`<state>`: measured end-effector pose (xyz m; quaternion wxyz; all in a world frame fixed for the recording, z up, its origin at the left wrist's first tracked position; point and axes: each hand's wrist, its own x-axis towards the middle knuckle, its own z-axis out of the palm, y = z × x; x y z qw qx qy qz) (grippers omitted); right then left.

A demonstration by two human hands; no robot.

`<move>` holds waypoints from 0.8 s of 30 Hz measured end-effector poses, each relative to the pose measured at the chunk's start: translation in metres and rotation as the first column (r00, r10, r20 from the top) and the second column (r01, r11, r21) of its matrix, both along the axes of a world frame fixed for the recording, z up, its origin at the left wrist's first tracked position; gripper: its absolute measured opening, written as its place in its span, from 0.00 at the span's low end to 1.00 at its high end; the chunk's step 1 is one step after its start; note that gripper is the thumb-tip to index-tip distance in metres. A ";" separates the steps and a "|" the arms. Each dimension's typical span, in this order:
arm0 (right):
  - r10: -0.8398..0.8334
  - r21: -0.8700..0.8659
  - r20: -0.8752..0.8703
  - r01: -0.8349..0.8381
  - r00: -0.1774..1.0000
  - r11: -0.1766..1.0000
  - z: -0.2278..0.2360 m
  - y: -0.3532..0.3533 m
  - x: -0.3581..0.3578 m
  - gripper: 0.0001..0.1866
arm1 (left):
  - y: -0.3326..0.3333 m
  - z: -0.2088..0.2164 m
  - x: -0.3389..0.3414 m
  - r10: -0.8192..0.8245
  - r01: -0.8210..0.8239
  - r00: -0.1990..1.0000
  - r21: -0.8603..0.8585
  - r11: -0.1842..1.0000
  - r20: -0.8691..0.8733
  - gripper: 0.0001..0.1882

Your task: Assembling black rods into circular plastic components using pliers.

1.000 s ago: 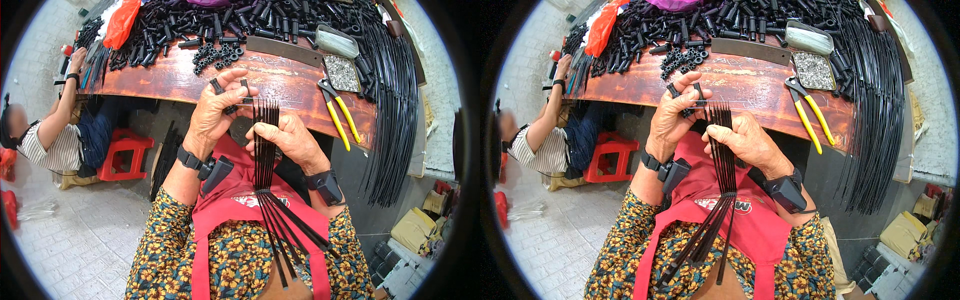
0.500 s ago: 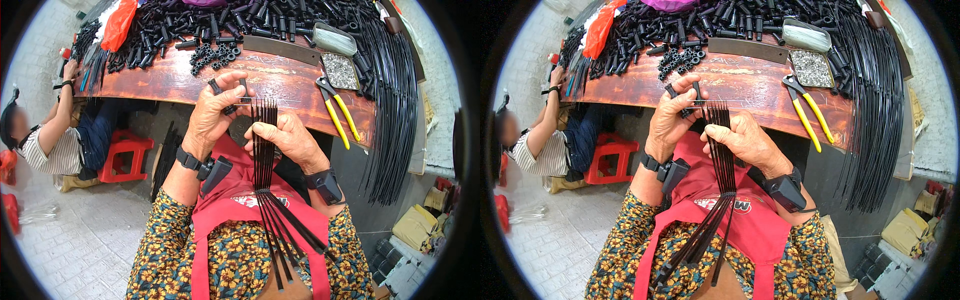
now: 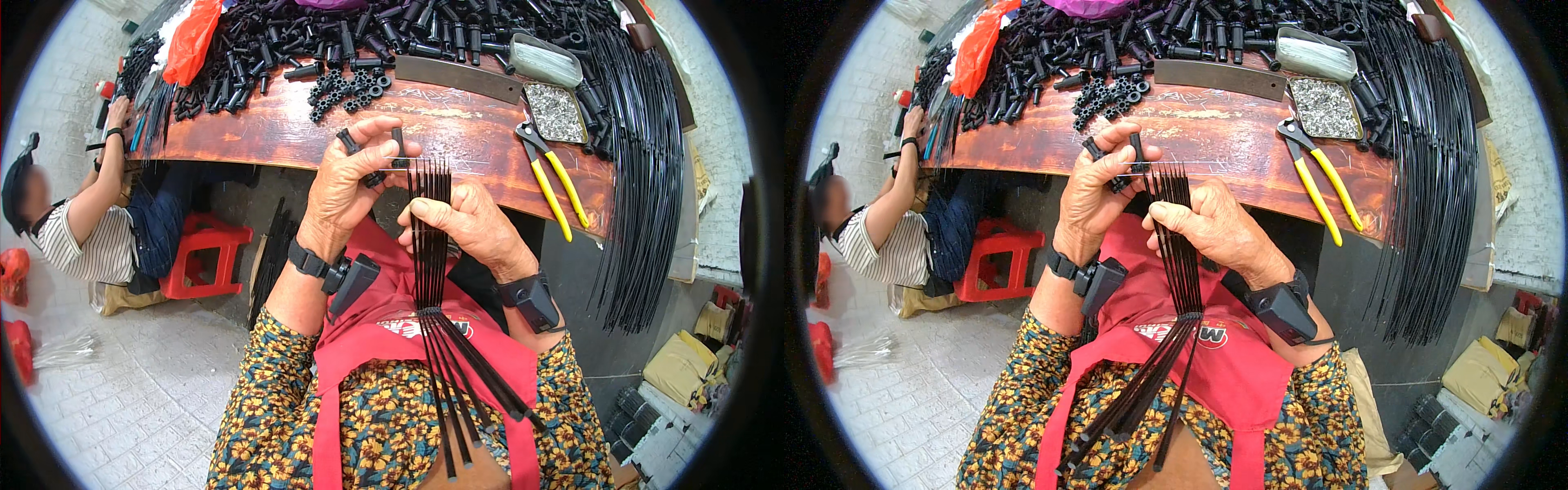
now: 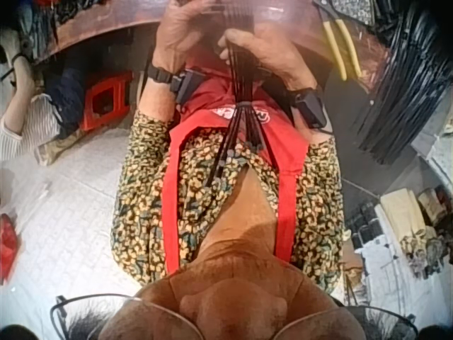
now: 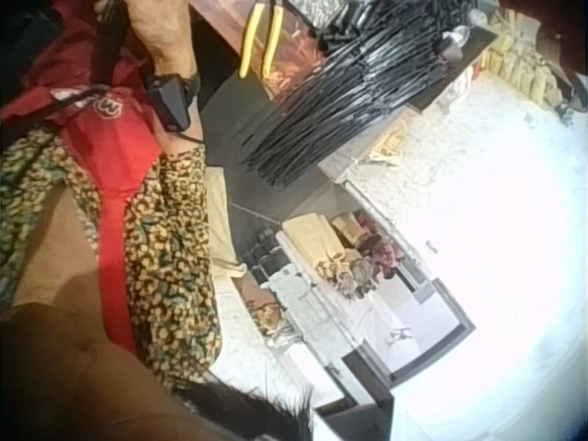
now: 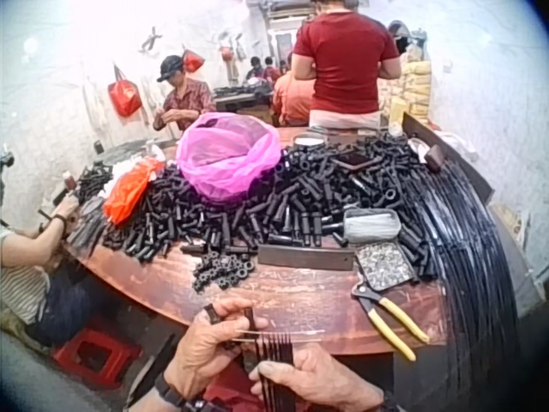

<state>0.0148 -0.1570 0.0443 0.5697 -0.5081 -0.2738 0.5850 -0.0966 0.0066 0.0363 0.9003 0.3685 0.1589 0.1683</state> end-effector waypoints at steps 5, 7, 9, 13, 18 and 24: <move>0.005 -0.005 0.024 -0.005 1.000 1.000 -0.001 0.001 -0.001 0.16 | 0.000 -0.004 0.000 -0.014 0.012 0.999 0.038 0.999 0.042 0.18; 0.006 -0.003 0.014 -0.006 1.000 1.000 0.000 0.000 0.000 0.16 | 0.000 -0.005 -0.001 -0.012 0.010 0.999 0.048 0.999 0.038 0.18; 0.004 0.002 -0.001 -0.004 1.000 1.000 -0.001 -0.001 0.000 0.16 | -0.002 -0.004 0.000 -0.012 0.010 0.999 0.061 0.998 0.030 0.18; -0.017 0.022 0.005 0.017 1.000 1.000 0.002 0.002 -0.001 0.16 | -0.001 -0.004 0.000 -0.018 0.016 0.999 0.052 0.999 0.048 0.19; -0.007 0.003 0.030 0.007 1.000 1.000 0.000 0.001 0.000 0.16 | 0.000 -0.009 0.000 -0.029 0.026 0.998 0.051 0.998 0.050 0.20; -0.033 0.020 -0.010 0.033 0.999 0.999 0.001 0.000 -0.002 0.15 | -0.003 -0.013 0.002 -0.023 0.023 0.999 -0.008 1.000 0.035 0.19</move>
